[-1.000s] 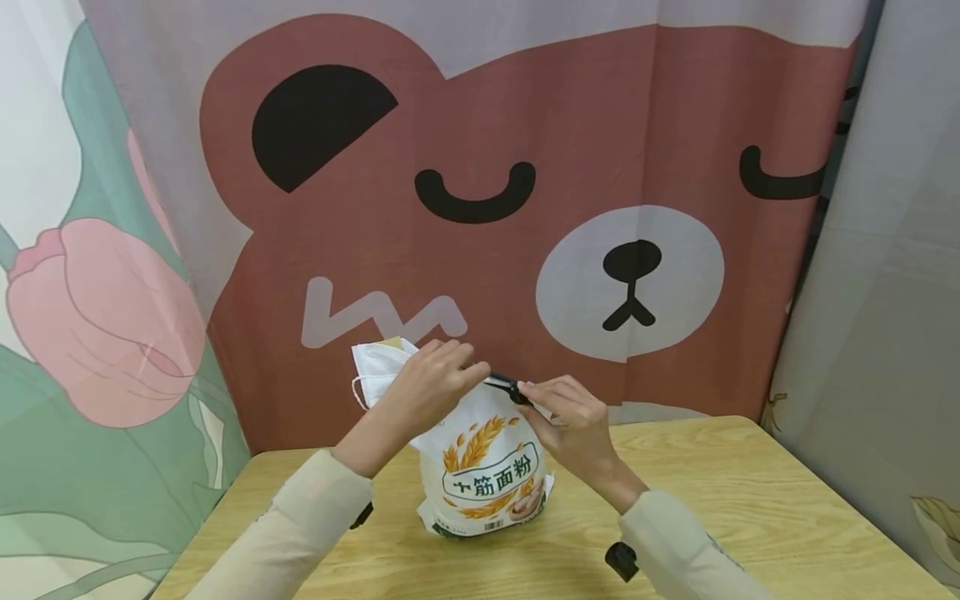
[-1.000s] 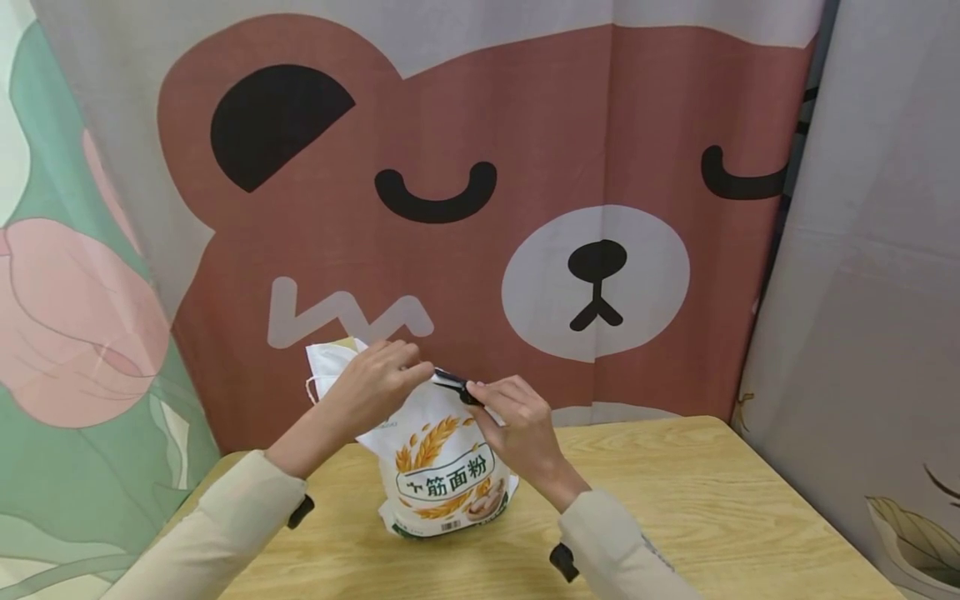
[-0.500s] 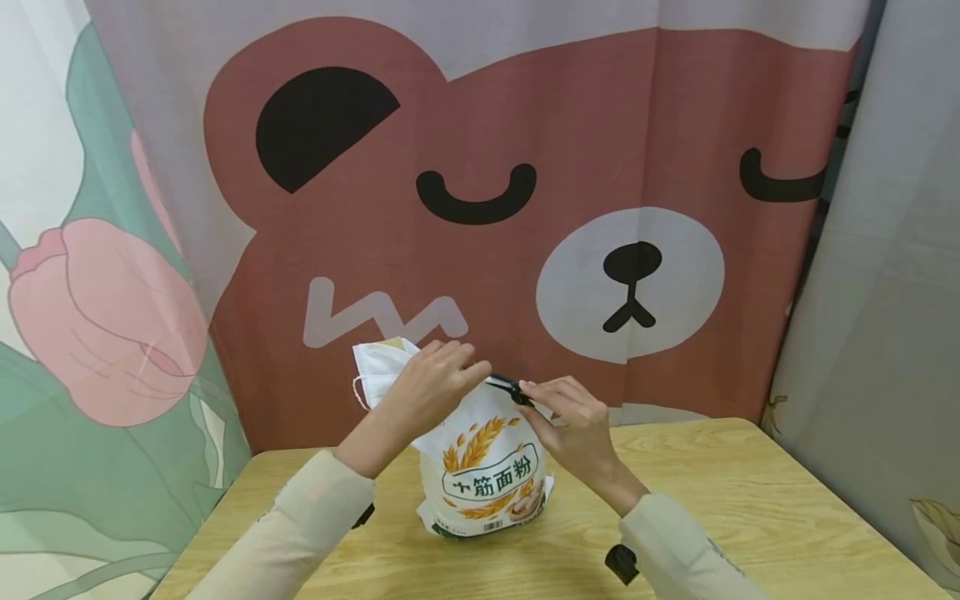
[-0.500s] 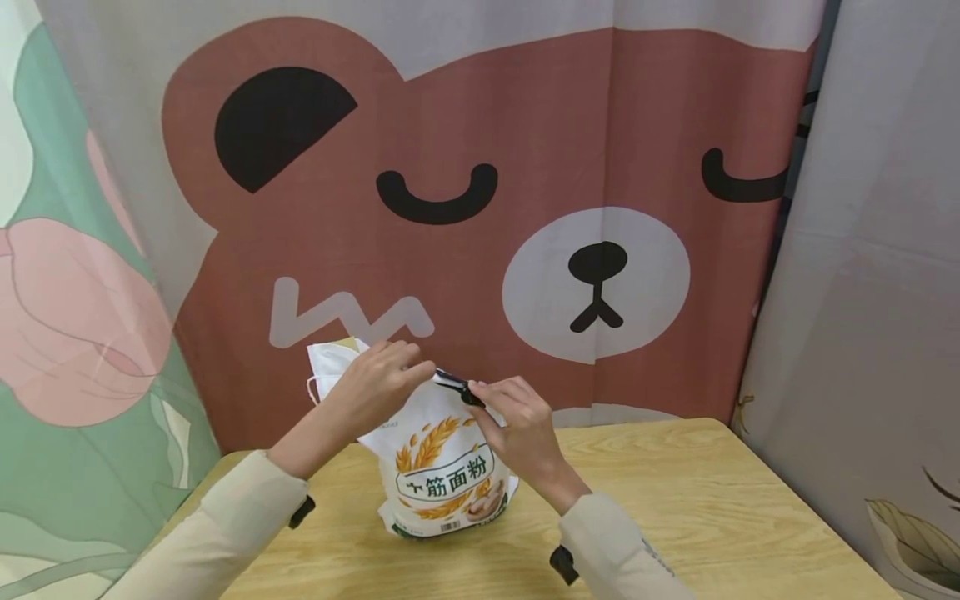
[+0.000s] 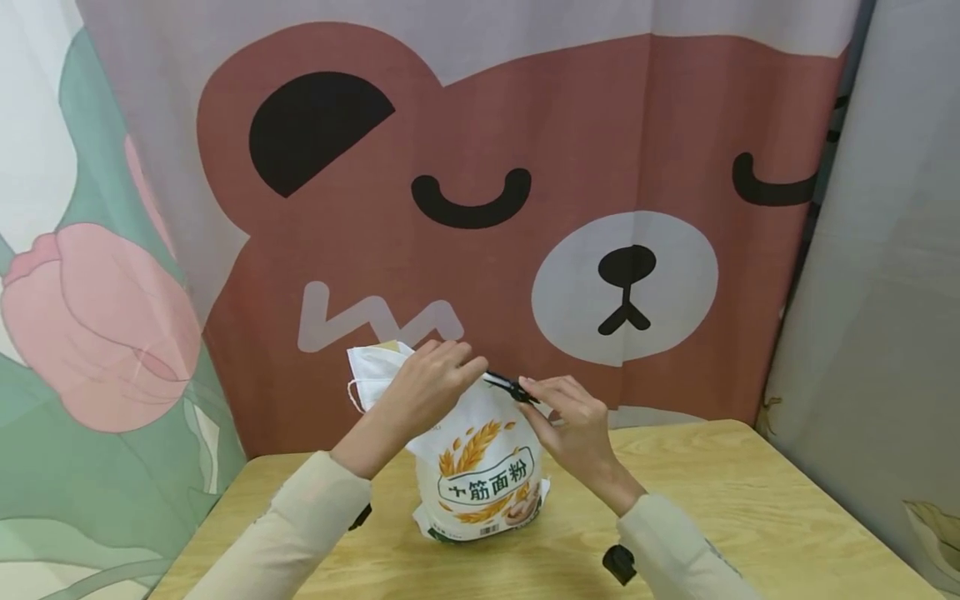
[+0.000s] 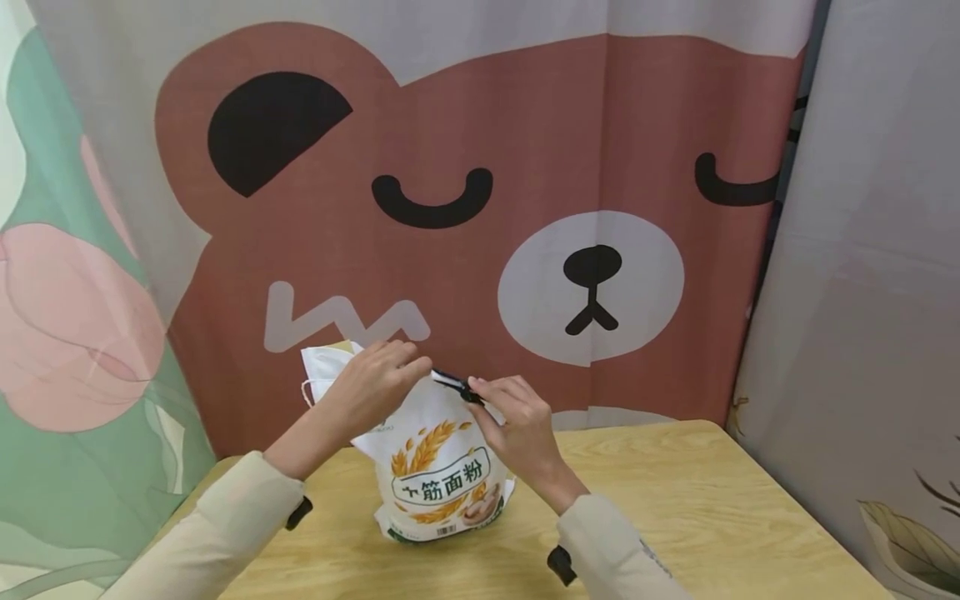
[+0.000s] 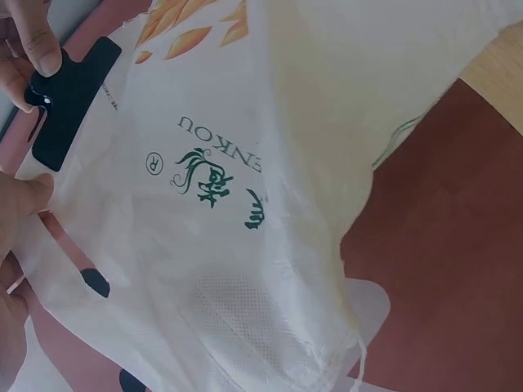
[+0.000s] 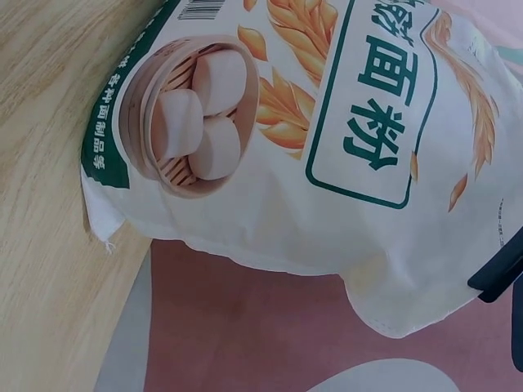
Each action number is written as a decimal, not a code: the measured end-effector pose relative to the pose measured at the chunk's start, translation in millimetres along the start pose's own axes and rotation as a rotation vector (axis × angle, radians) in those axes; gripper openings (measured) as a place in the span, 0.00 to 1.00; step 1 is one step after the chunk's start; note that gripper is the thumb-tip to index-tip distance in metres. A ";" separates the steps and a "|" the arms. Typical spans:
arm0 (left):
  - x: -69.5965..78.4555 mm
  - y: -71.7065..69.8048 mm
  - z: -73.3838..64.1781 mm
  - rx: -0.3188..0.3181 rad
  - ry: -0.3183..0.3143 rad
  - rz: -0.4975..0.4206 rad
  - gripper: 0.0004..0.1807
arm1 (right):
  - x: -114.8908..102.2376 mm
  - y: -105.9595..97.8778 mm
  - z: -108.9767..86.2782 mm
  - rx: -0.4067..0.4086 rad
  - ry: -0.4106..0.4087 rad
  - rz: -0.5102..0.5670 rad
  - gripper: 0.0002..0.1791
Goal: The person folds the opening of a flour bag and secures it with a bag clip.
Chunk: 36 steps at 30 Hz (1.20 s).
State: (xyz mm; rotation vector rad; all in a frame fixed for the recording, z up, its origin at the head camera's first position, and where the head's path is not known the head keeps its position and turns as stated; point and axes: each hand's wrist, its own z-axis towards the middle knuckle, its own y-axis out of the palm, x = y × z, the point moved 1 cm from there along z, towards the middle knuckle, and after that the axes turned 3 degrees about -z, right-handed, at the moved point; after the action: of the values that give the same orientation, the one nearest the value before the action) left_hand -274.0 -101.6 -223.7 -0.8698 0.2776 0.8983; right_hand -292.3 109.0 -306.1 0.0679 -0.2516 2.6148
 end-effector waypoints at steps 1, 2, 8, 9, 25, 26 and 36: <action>0.1 -0.4 0.5 0.000 -0.003 -0.004 0.07 | 0.0 -0.4 0.3 0.000 0.008 0.004 0.16; 0.2 -0.9 1.1 0.000 -0.008 -0.008 0.07 | 0.1 -0.9 0.7 -0.001 0.017 0.008 0.16; 1.3 -0.9 4.4 0.007 -0.067 -0.086 0.08 | 2.8 -2.9 2.3 0.005 0.076 0.004 0.16; 1.3 -0.1 4.8 0.008 -0.077 -0.100 0.08 | 3.5 -3.2 2.2 0.006 0.081 -0.002 0.17; -0.4 4.4 8.4 -0.007 -0.216 -0.173 0.07 | 10.7 -4.5 6.4 -0.031 0.229 0.018 0.21; -0.4 4.3 8.6 -0.013 -0.227 -0.178 0.07 | 11.2 -4.2 6.3 -0.031 0.251 0.041 0.22; -1.3 5.8 13.3 -0.026 -0.316 -0.229 0.05 | 21.6 -5.1 -16.5 -0.182 0.718 0.158 0.20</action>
State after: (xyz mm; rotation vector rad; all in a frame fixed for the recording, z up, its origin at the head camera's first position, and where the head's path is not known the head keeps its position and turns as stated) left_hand -281.0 -90.4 -217.6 -0.7529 -0.1063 0.8117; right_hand -308.5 126.9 -319.4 -0.9633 -0.2359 2.5605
